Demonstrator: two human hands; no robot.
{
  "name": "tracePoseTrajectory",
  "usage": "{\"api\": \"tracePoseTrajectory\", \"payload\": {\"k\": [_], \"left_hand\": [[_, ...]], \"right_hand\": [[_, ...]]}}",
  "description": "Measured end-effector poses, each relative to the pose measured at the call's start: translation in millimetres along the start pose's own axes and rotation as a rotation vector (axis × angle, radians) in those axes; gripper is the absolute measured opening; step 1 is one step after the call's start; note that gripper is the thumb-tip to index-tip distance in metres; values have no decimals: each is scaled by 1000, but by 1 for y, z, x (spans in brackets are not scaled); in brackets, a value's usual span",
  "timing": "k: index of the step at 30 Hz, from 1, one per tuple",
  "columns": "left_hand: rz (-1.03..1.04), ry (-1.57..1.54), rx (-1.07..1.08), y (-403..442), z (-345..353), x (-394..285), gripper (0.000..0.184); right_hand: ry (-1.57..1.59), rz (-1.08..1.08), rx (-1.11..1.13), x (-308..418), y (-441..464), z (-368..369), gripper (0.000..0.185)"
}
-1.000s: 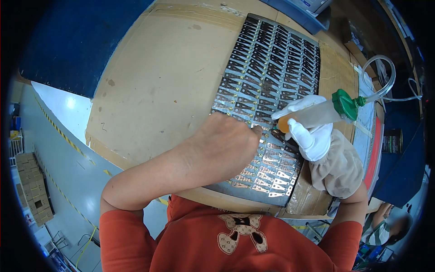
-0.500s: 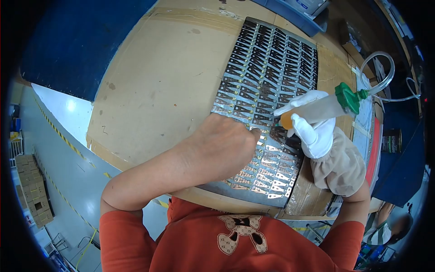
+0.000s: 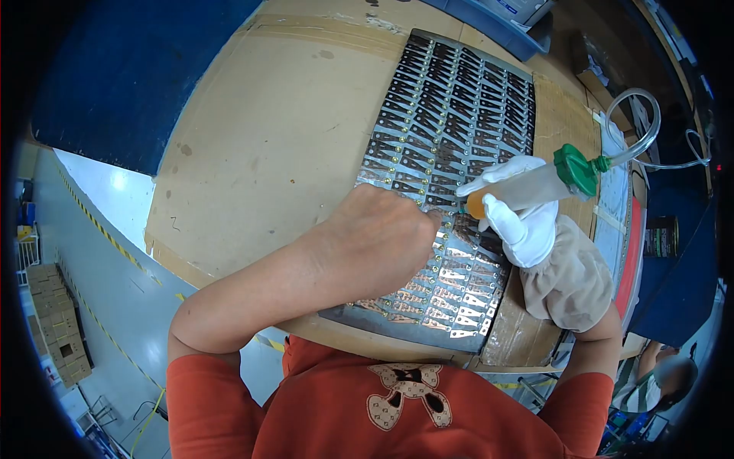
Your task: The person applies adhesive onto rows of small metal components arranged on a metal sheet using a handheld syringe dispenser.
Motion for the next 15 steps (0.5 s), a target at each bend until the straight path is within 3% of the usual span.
{"api": "tracePoseTrajectory", "payload": {"k": [13,15], "left_hand": [[-2,-7,-19,1,0,1,34],[1,-11,-31,1,0,1,34]], "right_hand": [[63,0,17,2,1,2,29],[-46,54,43,-2,0,-2,28]]}}
Point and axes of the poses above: each hand's wrist, its own y-axis towards the middle knuckle, its own z-axis out of the palm, x = y × z, the point moved 6 cm from there along y, towards the middle knuckle, and after that the axes turned 9 degrees about y, right-handed, at the moved point
